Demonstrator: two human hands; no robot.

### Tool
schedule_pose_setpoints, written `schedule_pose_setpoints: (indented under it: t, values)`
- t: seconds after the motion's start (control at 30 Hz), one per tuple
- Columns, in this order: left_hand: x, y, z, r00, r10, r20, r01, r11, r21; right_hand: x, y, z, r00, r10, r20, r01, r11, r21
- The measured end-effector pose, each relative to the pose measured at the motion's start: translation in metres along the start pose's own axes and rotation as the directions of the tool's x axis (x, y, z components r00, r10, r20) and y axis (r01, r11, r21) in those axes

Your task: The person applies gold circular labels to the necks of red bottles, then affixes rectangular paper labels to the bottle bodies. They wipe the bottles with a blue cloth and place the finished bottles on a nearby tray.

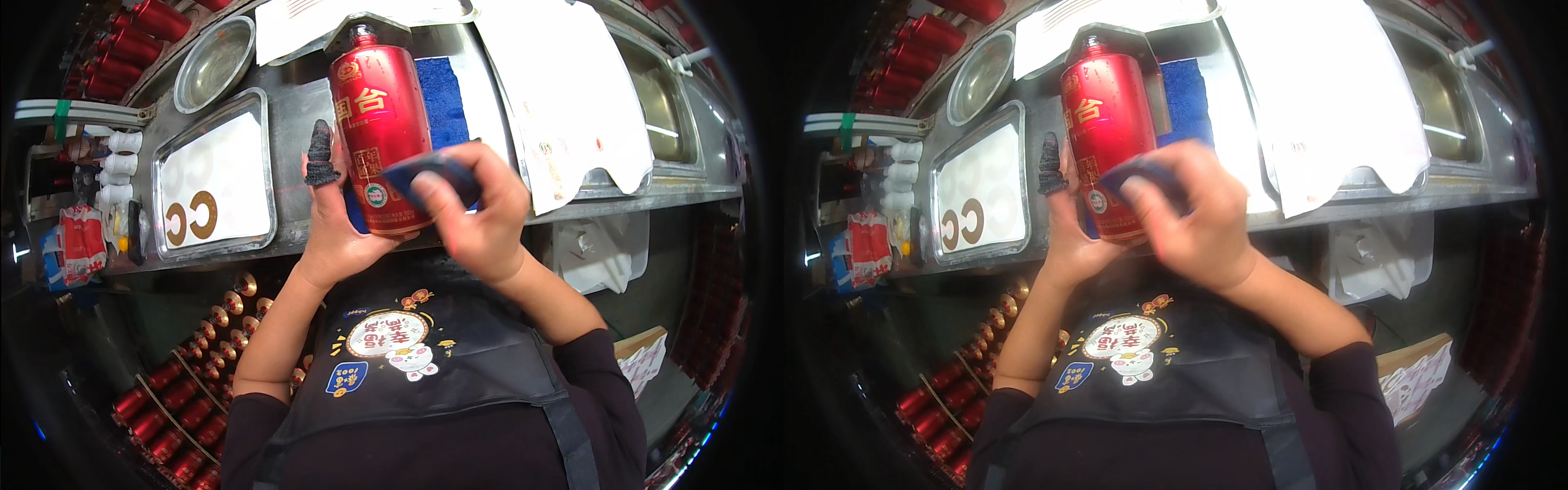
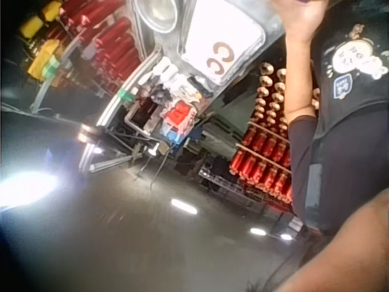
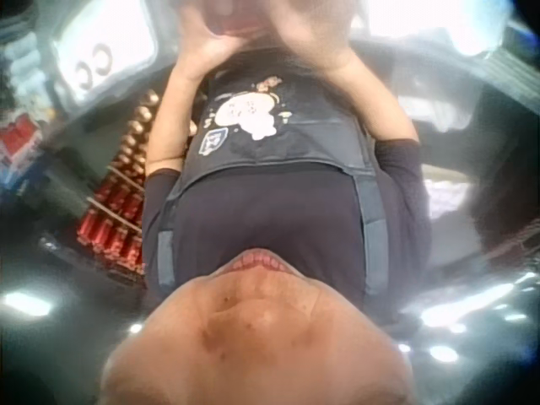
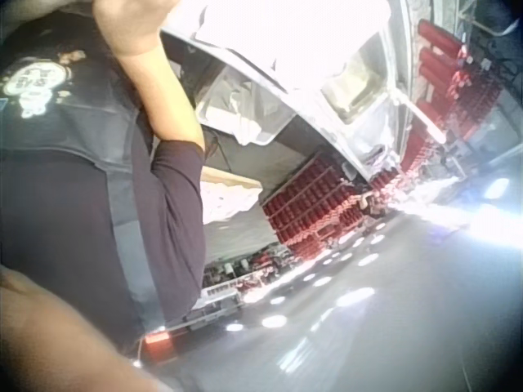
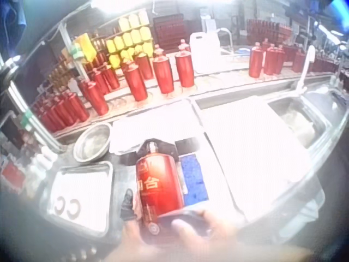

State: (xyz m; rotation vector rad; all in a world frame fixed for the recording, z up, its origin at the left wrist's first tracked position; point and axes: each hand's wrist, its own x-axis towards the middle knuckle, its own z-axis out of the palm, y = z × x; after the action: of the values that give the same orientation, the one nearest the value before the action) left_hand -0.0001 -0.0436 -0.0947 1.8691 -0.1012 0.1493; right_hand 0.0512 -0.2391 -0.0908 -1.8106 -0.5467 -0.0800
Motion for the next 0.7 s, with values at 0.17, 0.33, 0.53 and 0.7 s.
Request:
schedule_pose_setpoints:
  t: [0.17,0.33,0.53,0.7]
  values:
    - [-0.004,0.000,-0.002,0.999,0.045,-0.008,-0.044,0.995,0.092,0.003,0.008,-0.011,0.935,0.281,-0.217,-0.223,0.940,0.258]
    - [-0.006,-0.003,-0.004,1.000,-0.008,-0.016,0.009,0.994,0.112,0.000,-0.014,-0.013,0.999,-0.013,-0.044,0.017,0.996,0.089]
    - [-0.008,0.000,-0.003,1.000,0.000,-0.019,0.006,0.959,0.282,0.020,-0.022,-0.014,0.982,-0.189,-0.028,0.191,0.966,0.174]
    - [-0.013,0.014,-0.003,0.979,0.133,-0.154,-0.040,0.868,0.494,0.044,-0.017,-0.013,0.960,0.156,-0.233,-0.116,0.977,0.178]
